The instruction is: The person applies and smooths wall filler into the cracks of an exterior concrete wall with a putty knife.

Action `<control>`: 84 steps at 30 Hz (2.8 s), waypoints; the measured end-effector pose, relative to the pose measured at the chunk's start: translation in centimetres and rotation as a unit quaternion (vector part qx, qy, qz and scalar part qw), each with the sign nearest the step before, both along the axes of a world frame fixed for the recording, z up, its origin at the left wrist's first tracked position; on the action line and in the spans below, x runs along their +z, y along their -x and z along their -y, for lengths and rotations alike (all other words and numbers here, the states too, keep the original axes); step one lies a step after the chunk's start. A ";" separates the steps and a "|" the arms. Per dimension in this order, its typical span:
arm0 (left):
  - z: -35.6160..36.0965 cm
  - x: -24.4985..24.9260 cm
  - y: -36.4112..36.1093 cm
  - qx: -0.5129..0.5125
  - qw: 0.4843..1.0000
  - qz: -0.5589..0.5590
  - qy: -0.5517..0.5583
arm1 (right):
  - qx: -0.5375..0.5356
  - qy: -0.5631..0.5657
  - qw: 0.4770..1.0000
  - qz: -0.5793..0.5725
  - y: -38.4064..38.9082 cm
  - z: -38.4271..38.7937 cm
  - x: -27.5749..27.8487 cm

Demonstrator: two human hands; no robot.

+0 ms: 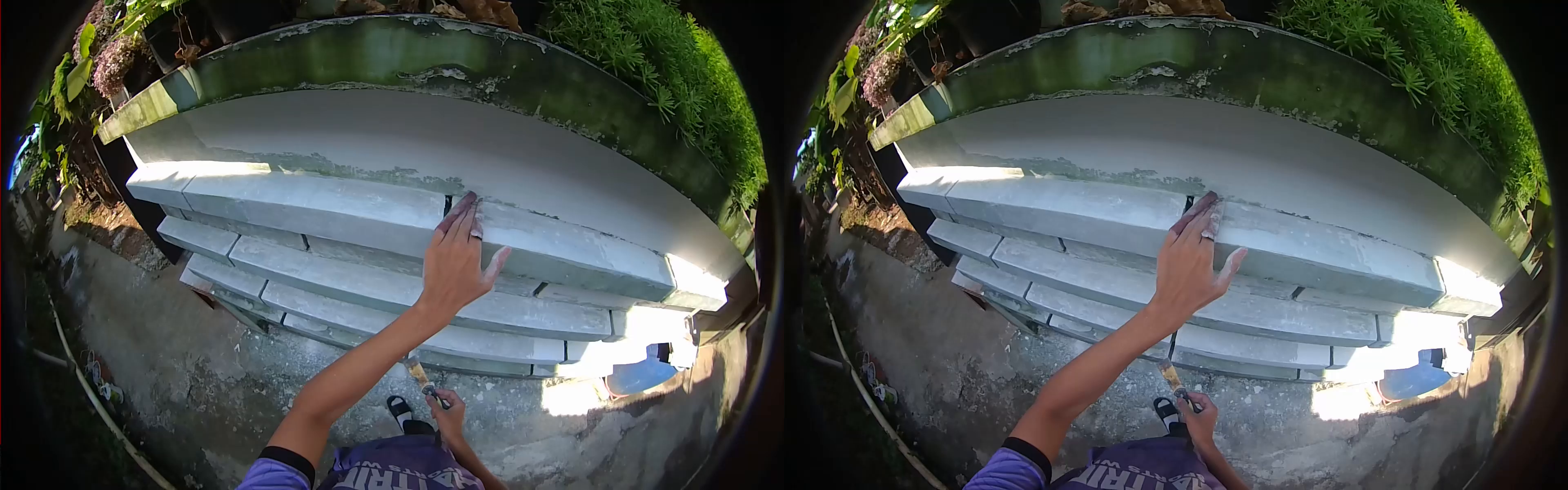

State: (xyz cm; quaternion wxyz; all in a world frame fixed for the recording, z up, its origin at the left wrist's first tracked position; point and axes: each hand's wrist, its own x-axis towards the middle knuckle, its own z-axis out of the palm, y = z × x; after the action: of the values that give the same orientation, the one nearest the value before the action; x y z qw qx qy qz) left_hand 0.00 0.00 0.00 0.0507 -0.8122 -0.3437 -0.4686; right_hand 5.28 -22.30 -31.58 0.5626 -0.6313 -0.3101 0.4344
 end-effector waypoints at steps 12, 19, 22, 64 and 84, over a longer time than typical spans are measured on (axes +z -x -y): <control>0.5 -0.8 3.6 0.115 0.992 0.048 -0.013 | 0.017 -0.014 0.997 0.077 0.3 0.7 -0.3; 6.8 -7.3 20.3 0.246 0.967 0.061 0.006 | 0.016 0.006 0.997 0.072 3.1 1.8 -0.1; 11.9 -17.5 26.3 0.313 0.934 0.072 0.157 | 0.034 0.074 0.993 -0.082 4.9 1.8 2.9; 21.4 -25.0 27.0 0.113 0.808 0.274 0.508 | -0.052 -0.409 0.736 0.537 -5.9 -20.9 37.5; 23.2 -25.9 25.1 0.080 0.809 0.251 0.525 | -0.175 -0.336 0.744 0.550 -0.6 -19.3 37.2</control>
State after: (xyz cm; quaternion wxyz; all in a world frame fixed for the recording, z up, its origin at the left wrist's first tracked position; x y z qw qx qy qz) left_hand -25.11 -23.24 -25.91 -0.4337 -0.5387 -0.6020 -0.3991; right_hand 5.89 -3.00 5.66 0.5366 -0.5742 -0.5753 -0.2266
